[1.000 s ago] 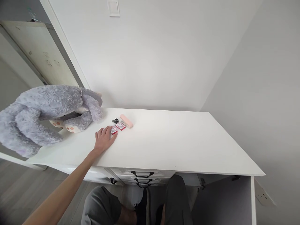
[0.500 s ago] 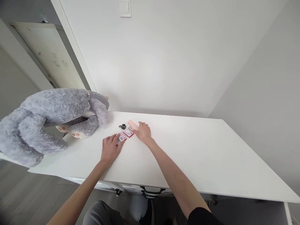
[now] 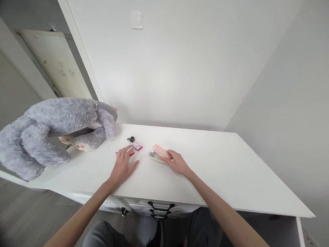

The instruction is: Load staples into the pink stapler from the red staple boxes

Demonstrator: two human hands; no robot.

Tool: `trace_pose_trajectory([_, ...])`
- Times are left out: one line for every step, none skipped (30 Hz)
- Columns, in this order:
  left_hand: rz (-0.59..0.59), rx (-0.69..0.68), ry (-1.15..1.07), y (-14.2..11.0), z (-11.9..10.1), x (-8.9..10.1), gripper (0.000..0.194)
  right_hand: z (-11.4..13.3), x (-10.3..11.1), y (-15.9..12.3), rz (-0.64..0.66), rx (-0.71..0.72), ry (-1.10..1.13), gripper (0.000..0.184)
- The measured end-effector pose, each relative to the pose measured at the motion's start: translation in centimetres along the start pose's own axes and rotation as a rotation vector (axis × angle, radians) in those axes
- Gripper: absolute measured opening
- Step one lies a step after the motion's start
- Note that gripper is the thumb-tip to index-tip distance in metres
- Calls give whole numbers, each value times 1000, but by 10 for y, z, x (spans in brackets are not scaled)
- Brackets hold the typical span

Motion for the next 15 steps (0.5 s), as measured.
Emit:
trace_pose_trajectory([41,-4,-75,-1,-8,-8,58,-4,1,-8,9,13,5,33])
trace_pose_trajectory([76,-3,-146,-2,-17,-16,56,-7,2,-15,16,21,5,33])
trace_pose_trajectory([107,-3,-208,-3,-26,-24,52,-9,2,-20,24,32,6,34])
trace_pose_trajectory([130,-12,-253,-3,-35,-33,47,-11,1,-23,31,46,13,33])
trace_pose_trajectory([148,-30,-284,-3,-44,-40,43,-12,0,-26,38,65,24,33])
trace_pose_trajectory([163,-45,-310,-3,-53,-47,40,-12,-2,-28,41,83,41,32])
trace_pose_trajectory([162,-42,-336,-3,-60,-52,39,-13,-3,-29,41,99,59,31])
trace_pose_trajectory([149,-22,-364,-2,-65,-55,36,-13,-4,-30,39,112,78,30])
trace_pose_trajectory([142,8,-394,-2,-68,-57,32,-14,-5,-30,33,123,96,29])
trace_pose_trajectory([135,45,-423,-2,-70,-59,29,-14,-7,-31,26,132,111,29])
trace_pose_trajectory([126,83,-447,-2,-71,-59,27,-15,-8,-31,21,141,123,28])
trace_pose_trajectory([125,120,-469,-2,-71,-59,26,-15,-10,-31,16,149,130,28])
trace_pose_trajectory([124,158,-488,-2,-70,-59,25,-15,-11,-31,13,155,128,28])
trace_pose_trajectory([126,199,-503,-3,-68,-59,25,-16,-13,-32,10,159,118,27])
trace_pose_trajectory([133,244,-516,-4,-66,-59,24,-16,-15,-32,7,163,100,26])
Point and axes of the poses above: each hand's wrist, its own y-axis towards the middle knuckle, its own x-axis out of the back of the hand, z = x × y, the point moved 7 cm from there along y, towards the middle knuckle, and after that the axes turned 15 degrees about -y, right-handed, at the moved point
